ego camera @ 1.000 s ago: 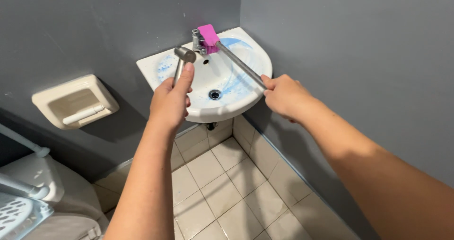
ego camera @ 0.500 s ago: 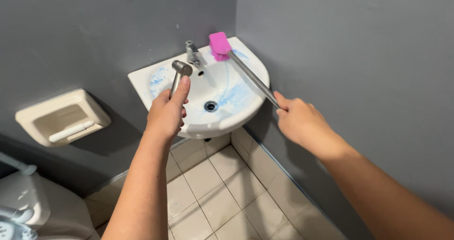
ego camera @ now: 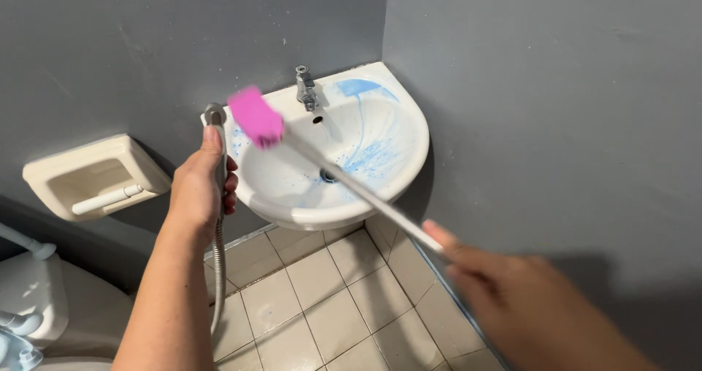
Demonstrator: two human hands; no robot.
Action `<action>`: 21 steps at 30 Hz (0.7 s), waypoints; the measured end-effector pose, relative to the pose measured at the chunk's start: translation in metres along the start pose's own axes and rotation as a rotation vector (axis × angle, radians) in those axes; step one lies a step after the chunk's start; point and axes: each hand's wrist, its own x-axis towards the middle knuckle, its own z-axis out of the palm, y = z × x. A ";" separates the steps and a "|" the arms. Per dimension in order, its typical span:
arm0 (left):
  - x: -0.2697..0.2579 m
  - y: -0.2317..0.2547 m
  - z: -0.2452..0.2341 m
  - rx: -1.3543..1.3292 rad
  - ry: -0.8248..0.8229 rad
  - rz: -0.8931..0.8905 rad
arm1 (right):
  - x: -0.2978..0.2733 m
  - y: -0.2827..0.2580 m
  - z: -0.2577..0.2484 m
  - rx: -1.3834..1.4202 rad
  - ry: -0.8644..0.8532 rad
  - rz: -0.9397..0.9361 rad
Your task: Cleaning a bathroom sink by applying scouring powder and scrubbing with a brush.
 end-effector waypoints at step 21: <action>0.064 0.008 -0.011 0.126 -0.103 -0.047 | 0.012 -0.068 0.001 -0.149 -0.049 -0.011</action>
